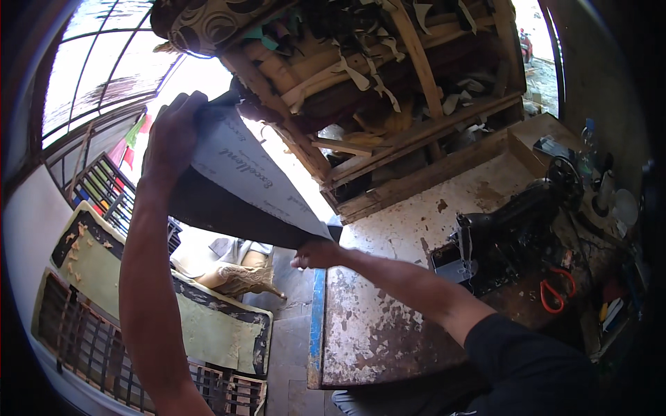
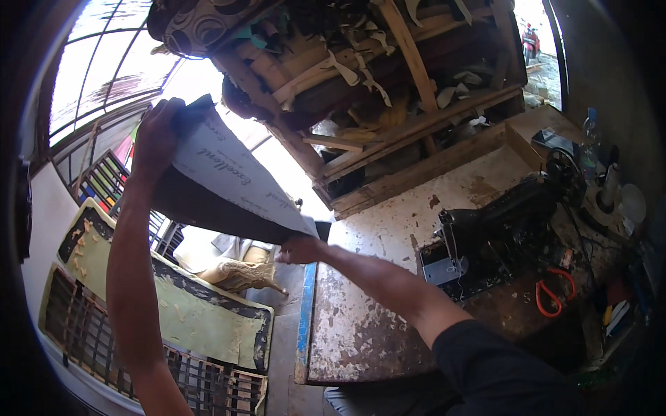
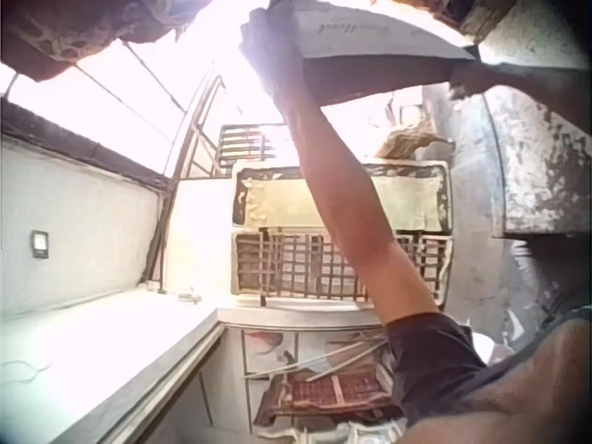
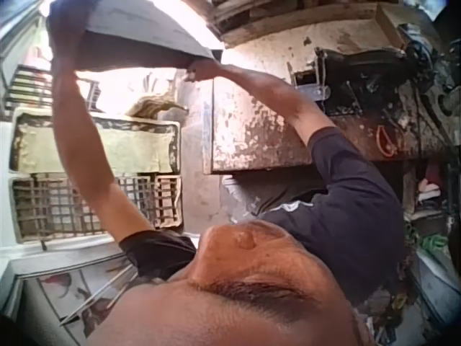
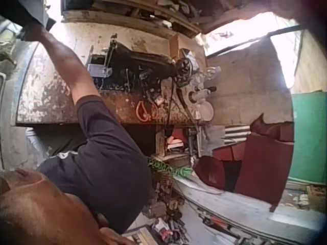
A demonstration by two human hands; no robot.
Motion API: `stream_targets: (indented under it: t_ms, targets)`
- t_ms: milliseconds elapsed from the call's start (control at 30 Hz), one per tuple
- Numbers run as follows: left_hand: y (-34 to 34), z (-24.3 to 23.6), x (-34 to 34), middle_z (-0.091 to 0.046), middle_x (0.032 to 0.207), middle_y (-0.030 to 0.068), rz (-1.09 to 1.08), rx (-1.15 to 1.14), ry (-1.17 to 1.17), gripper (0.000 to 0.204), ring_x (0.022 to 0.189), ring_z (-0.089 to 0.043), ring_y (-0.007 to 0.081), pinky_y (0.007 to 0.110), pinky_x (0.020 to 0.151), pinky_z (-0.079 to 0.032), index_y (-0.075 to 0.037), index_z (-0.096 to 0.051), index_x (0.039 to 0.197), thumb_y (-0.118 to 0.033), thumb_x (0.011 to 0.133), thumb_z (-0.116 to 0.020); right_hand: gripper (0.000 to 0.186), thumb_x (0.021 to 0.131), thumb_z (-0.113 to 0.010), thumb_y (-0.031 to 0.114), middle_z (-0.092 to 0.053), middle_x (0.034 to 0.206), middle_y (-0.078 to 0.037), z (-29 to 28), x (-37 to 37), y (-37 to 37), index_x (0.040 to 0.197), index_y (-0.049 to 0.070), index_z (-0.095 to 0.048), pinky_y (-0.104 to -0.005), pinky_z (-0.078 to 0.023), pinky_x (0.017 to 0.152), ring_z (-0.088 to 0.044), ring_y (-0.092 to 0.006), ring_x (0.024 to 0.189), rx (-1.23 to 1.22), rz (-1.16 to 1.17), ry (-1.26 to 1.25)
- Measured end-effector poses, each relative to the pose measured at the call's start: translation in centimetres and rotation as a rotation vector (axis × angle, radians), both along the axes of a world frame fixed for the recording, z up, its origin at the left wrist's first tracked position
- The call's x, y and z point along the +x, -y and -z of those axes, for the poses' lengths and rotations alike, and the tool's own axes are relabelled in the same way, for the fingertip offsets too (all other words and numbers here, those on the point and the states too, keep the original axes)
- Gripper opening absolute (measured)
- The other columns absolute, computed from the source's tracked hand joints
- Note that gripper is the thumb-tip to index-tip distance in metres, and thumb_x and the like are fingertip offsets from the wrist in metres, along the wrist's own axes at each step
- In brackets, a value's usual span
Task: The person aligns a piece of gray material and a paper template on a sewing machine table, then uses shears to trim the edges of the material before guiding the material through the sewing machine.
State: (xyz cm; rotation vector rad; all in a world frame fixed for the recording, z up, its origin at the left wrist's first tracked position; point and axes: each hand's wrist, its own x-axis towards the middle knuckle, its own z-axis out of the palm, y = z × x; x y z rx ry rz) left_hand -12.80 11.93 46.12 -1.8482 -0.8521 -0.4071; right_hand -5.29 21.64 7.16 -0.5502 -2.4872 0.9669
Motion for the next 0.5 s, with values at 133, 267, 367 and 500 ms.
stream_targets:
  t_ms: [133,267,367,500]
  targets:
    - [1.4,1.4,3.6,-0.066,0.102,0.0103,0.129,0.092,-0.129,0.033,0.093,-0.064,0.0353,0.047,0.082,-0.054,-0.012,-0.065,0.119,-0.003,0.088,-0.059,0.053,0.094,-0.072,0.055,-0.072,0.13,-0.018,0.1,-1.0,-4.1,0.123,0.01,-0.076,-0.0451,-0.05,0.108,-0.065,-0.0361,0.125,0.252,0.192,-0.284]
    - [3.4,15.9,6.8,-0.062,0.095,0.0017,0.017,0.134,-0.192,0.035,0.076,-0.057,0.021,0.034,0.066,-0.05,-0.022,-0.069,0.119,-0.018,0.084,-0.07,0.05,0.094,-0.068,0.049,-0.074,0.124,-0.019,4.7,3.1,-0.6,0.124,0.01,-0.075,-0.0459,-0.054,0.101,-0.071,-0.0347,0.113,-0.079,0.2,-0.056]
    - [9.6,30.6,9.6,-0.06,0.093,0.0002,0.129,-0.263,0.019,0.025,0.074,-0.058,0.0172,0.036,0.069,-0.047,-0.016,-0.074,0.113,-0.016,0.088,-0.075,0.06,0.093,-0.068,0.042,-0.073,0.119,-0.024,18.4,10.6,7.0,0.143,0.01,-0.059,-0.0481,-0.055,0.097,-0.072,-0.0362,0.109,0.017,0.192,-0.198]
    - [16.7,48.2,10.7,-0.065,0.101,0.0053,0.017,-0.697,0.366,0.027,0.09,-0.064,0.0233,0.042,0.083,-0.048,-0.013,-0.072,0.118,-0.012,0.092,-0.071,0.037,0.092,-0.077,0.029,-0.07,0.12,-0.02,11.2,25.6,22.8,0.118,0.003,-0.072,-0.0477,-0.055,0.1,-0.069,-0.0368,0.113,-0.158,0.065,0.217]
